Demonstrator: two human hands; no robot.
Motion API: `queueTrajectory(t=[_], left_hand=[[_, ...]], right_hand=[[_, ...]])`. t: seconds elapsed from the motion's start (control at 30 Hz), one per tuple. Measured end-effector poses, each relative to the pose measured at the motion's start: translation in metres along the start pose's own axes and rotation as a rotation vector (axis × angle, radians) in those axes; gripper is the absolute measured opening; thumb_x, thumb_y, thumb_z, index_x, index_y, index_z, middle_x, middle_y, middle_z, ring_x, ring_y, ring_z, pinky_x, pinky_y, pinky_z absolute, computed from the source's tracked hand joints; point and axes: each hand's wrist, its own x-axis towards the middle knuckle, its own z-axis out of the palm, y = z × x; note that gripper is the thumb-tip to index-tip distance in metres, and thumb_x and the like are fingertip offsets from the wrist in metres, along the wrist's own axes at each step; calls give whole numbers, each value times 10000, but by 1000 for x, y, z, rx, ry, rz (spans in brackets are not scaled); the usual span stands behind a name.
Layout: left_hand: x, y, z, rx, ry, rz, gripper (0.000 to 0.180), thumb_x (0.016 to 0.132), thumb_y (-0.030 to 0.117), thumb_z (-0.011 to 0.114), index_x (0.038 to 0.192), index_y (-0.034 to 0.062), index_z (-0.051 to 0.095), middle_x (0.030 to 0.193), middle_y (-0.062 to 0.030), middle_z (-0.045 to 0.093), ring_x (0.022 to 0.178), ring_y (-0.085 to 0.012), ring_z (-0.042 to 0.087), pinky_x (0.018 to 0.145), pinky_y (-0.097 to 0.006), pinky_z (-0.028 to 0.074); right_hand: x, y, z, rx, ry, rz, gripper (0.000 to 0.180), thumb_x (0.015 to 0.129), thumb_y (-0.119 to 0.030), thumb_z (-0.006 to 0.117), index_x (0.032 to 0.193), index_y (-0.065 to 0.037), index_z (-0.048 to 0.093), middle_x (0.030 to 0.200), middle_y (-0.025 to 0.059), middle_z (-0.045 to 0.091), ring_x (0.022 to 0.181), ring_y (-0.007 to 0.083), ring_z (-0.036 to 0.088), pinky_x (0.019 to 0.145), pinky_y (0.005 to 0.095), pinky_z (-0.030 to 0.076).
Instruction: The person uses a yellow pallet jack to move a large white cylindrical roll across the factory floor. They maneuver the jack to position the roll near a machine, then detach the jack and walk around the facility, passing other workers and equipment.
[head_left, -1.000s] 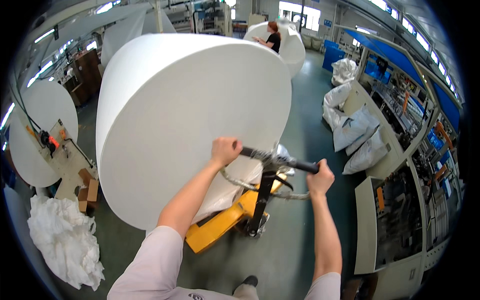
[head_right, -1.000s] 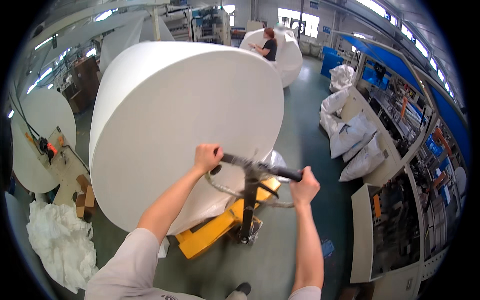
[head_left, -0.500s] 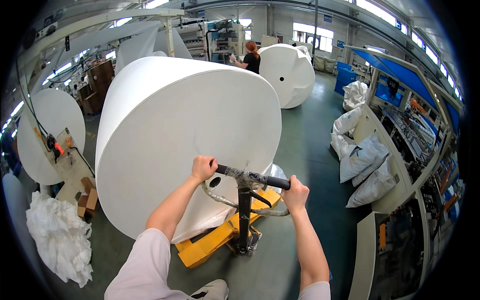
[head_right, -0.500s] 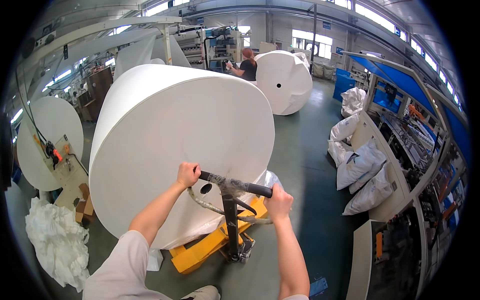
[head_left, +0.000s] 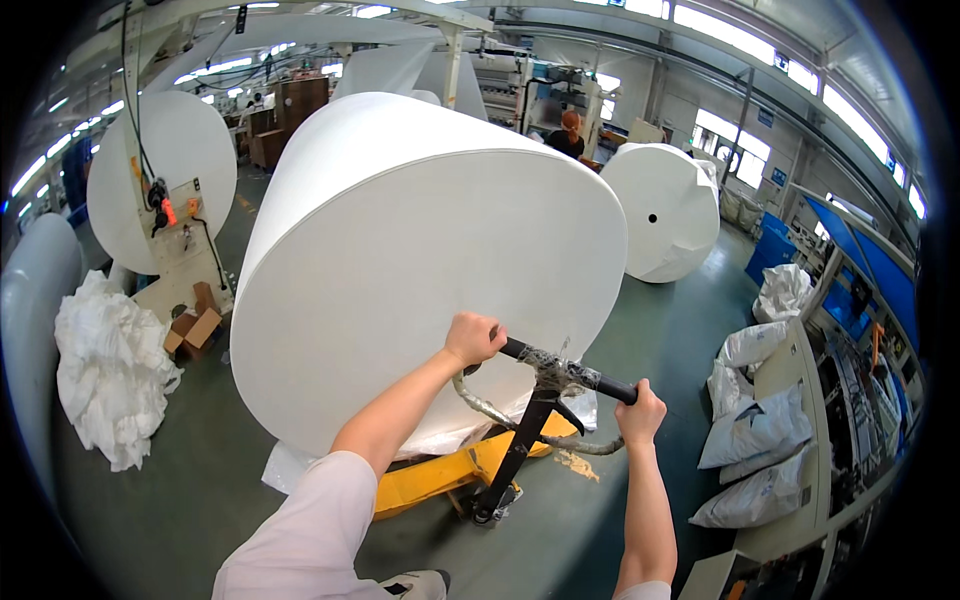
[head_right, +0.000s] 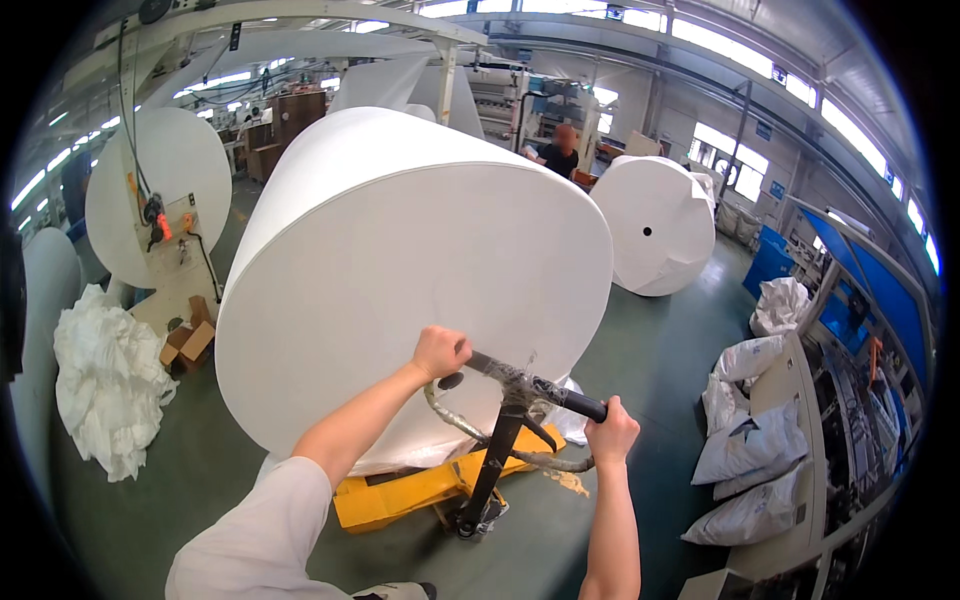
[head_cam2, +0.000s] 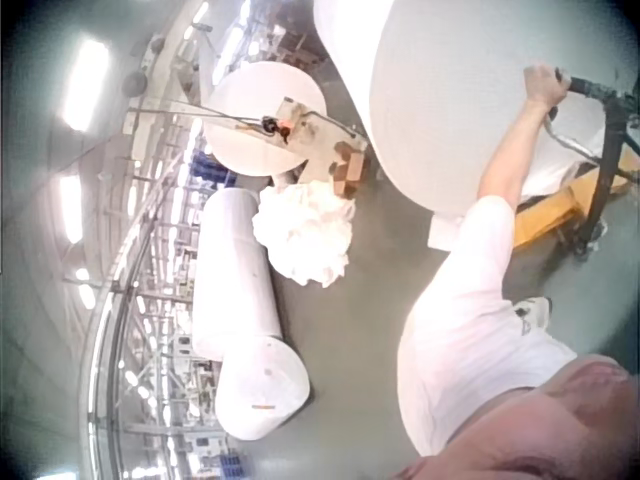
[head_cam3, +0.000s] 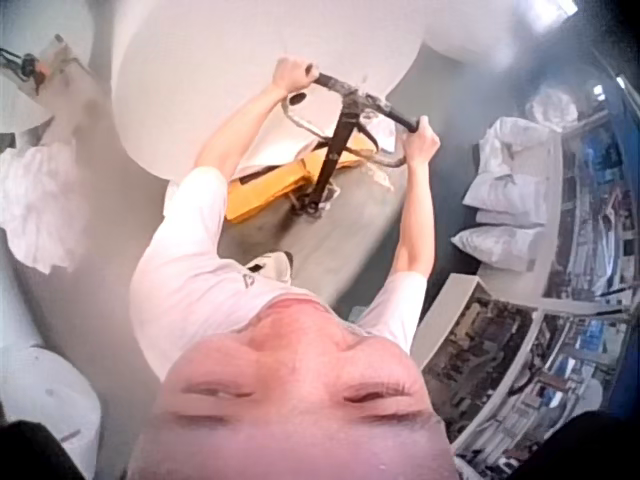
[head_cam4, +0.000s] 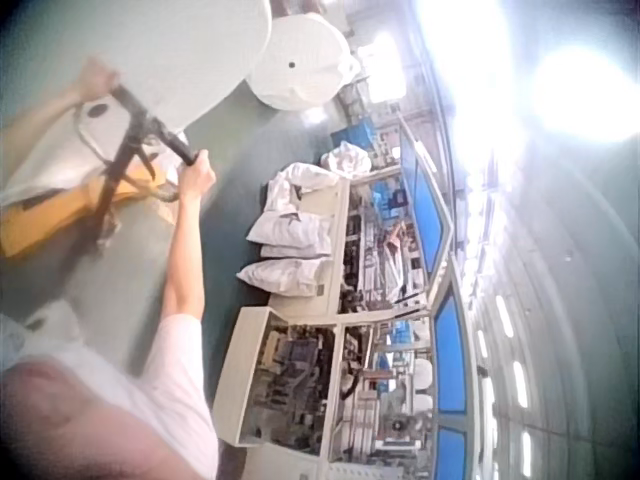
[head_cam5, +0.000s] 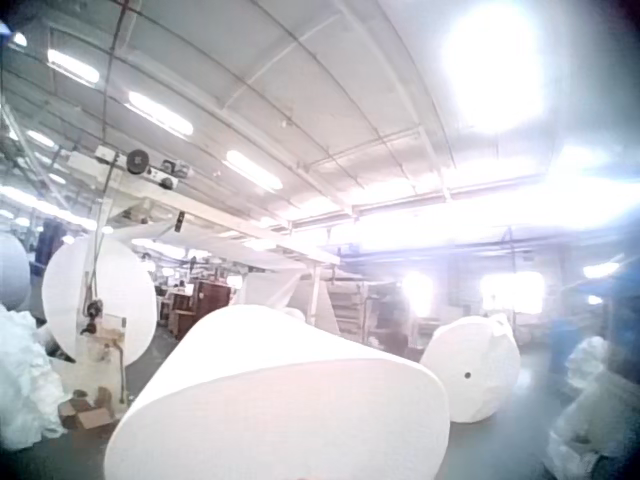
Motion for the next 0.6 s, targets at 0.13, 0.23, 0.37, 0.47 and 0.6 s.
queueTrajectory(t=[0.13,0.23,0.37,0.47,0.6], left_hand=[[21,-16,22,27,14,-41,317,770,288,592,551,58,595,515,-134,564,495,-331,575,506,-415,473],[37,-21,38,38,-9,-79,327,780,296,587,555,59,598,522,-136,567,503,-334,576,507,-420,471],[56,-29,59,58,-33,-133,325,787,293,578,560,60,599,535,-135,573,512,-336,578,508,-423,465],[67,-37,71,77,-12,-166,310,785,278,575,566,59,600,539,-137,572,516,-335,579,511,-424,462],[89,-41,88,152,19,-214,282,782,259,571,585,62,613,544,-137,569,522,-338,580,514,-427,459]], right_hand=[[27,19,31,35,-61,-13,213,593,-8,645,725,-59,485,613,160,569,584,382,579,533,434,459],[52,38,50,44,-90,-17,201,614,-15,648,726,-58,487,611,159,566,585,383,577,536,435,458],[79,61,82,90,-76,-27,180,653,-29,651,720,-58,487,613,157,566,587,378,579,534,435,457],[105,76,111,173,-57,-55,161,678,-39,644,709,-63,488,606,148,563,582,366,584,526,434,455],[138,100,151,238,-30,-95,157,671,-57,635,704,-74,483,600,134,562,571,348,586,515,420,464]])
